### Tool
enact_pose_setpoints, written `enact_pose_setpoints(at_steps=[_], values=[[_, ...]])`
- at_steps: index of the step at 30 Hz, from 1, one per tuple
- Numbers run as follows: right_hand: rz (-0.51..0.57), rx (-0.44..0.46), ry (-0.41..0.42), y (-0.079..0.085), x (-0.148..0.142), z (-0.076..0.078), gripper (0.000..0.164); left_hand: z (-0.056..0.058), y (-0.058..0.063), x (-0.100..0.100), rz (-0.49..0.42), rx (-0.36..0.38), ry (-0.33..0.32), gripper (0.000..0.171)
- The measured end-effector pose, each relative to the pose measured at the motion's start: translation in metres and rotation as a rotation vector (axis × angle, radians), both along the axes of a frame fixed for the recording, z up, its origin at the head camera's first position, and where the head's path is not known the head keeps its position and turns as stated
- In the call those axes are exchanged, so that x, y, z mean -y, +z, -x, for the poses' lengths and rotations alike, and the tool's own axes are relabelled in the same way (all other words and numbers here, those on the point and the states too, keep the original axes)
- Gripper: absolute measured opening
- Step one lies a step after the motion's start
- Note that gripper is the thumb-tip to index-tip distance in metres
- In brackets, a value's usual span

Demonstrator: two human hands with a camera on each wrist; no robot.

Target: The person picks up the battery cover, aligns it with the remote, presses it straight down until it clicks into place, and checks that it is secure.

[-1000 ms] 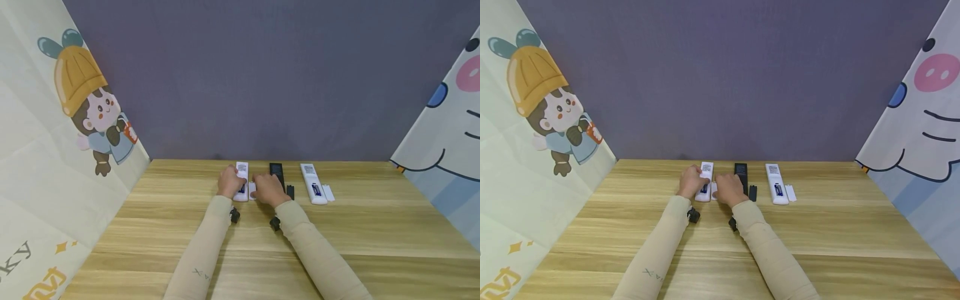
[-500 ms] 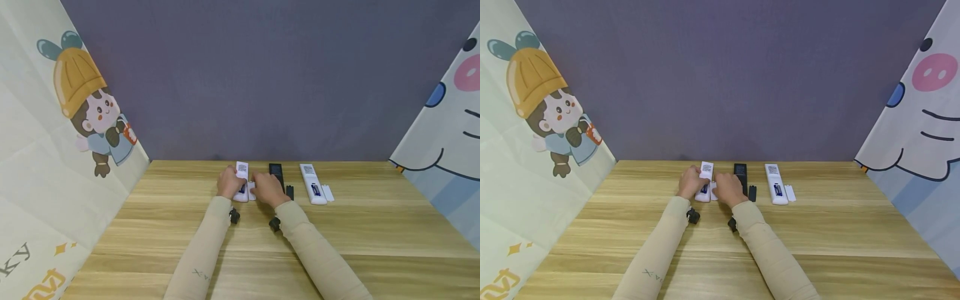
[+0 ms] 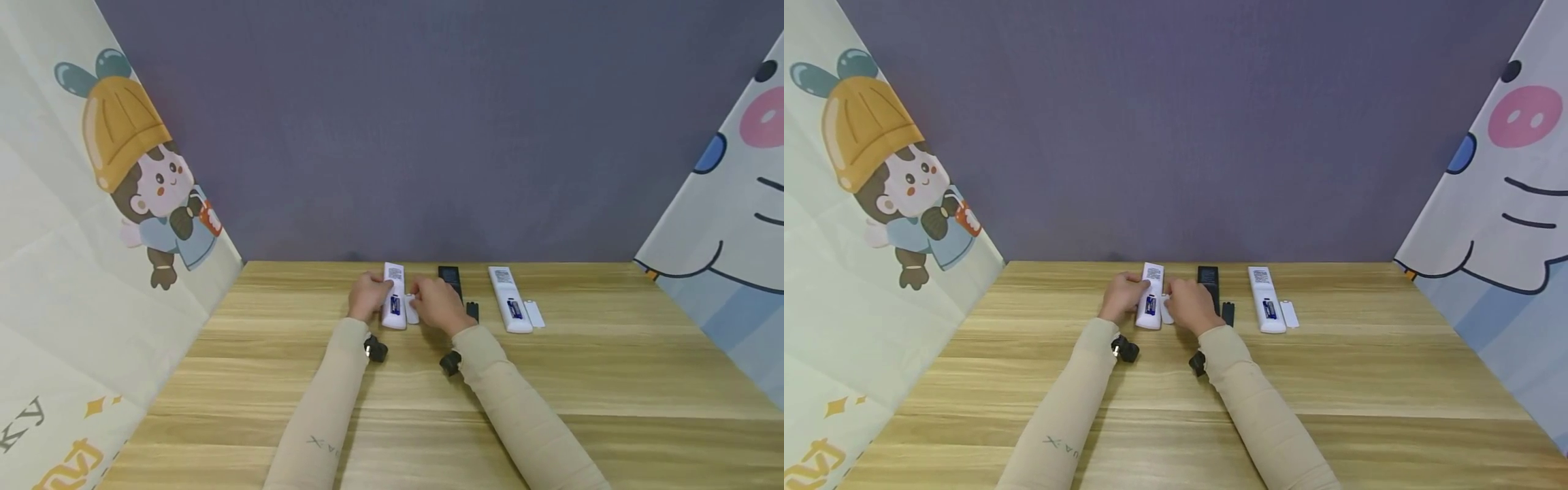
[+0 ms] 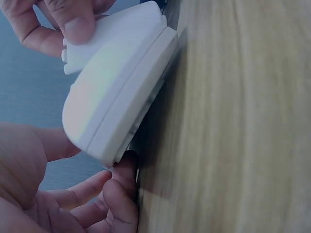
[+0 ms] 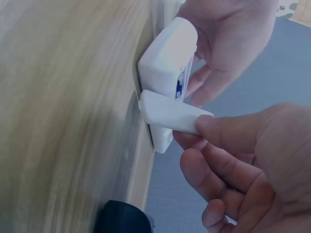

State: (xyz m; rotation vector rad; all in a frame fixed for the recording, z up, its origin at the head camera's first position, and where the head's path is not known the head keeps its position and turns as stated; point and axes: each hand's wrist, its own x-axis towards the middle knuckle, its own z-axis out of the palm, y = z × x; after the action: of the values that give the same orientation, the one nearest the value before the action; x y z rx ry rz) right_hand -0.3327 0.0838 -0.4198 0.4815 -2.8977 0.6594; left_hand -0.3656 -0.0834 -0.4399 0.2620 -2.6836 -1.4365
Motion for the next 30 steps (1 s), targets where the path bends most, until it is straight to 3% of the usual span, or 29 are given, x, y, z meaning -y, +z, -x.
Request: enact_pose_setpoints(at_steps=[11,20,30], values=[[0.033,-0.008,-0.007,0.006,-0.007,0.0,0.013,0.006,-0.005,0.002,0.022,0.062,-0.036,0.029],[0.057,0.007,-0.02,0.01,-0.012,0.001,0.012,0.006,-0.004,0.001,0.059,0.085,-0.005,0.029],[0.117,-0.002,-0.004,0.013,-0.018,0.004,0.012,0.005,-0.001,0.002,-0.125,0.112,-0.022,0.03]])
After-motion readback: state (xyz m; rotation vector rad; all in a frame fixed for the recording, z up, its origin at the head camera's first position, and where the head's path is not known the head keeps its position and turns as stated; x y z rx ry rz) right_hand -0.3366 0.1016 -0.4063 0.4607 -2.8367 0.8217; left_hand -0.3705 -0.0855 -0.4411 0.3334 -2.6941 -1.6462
